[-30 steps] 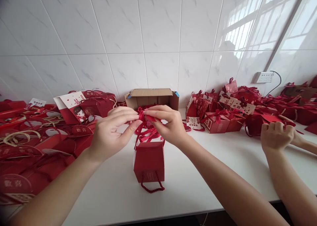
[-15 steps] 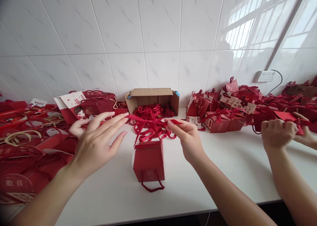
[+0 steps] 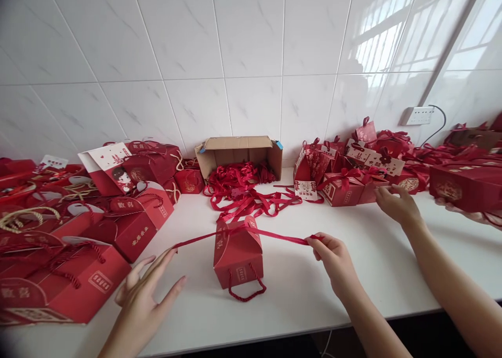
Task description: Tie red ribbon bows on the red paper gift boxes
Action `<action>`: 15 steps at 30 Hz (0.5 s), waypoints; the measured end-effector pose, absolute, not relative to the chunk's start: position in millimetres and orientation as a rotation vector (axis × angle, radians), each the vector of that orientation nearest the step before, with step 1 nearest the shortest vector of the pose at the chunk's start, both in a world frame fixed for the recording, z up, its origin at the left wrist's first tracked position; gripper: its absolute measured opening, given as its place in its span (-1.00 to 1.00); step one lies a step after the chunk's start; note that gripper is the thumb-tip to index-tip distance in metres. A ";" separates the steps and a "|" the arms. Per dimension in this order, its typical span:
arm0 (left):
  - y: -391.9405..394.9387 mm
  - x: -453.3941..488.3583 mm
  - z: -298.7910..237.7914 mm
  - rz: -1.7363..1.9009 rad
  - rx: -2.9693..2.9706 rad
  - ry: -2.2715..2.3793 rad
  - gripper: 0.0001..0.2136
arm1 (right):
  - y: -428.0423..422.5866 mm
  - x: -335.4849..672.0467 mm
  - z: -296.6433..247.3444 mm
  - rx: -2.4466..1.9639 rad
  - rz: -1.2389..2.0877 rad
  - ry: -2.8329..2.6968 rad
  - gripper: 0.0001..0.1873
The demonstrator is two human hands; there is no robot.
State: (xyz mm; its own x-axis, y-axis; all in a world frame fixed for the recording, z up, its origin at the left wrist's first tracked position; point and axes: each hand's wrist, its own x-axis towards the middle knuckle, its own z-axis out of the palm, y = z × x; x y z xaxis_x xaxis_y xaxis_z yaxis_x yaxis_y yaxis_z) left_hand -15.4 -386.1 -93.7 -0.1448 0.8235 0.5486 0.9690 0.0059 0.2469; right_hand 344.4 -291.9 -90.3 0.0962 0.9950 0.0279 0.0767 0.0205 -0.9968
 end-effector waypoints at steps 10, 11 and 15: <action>-386.9 -46.7 -95.7 -0.947 -1.884 -2.206 -0.65 | -290.5 379.6 -100.8 -1.517 0.955 -1.369 -0.70; -384.8 -45.5 -91.9 -0.956 -1.882 -2.169 -0.68 | -289.5 379.6 -99.7 -1.517 0.933 -1.379 -0.67; -372.8 -22.3 -65.0 -1.095 -1.897 -2.007 -0.72 | -283.0 364.7 -83.0 -1.416 0.772 -1.378 -0.52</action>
State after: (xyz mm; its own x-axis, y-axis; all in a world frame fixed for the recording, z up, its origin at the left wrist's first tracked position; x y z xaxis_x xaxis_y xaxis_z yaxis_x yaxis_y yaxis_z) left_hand -22.3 -372.8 -65.0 -0.1760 0.7938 0.5822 0.9191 -0.0794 0.3861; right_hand 364.7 -283.0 -83.0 0.1555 0.9706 0.1835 0.3505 0.1195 -0.9289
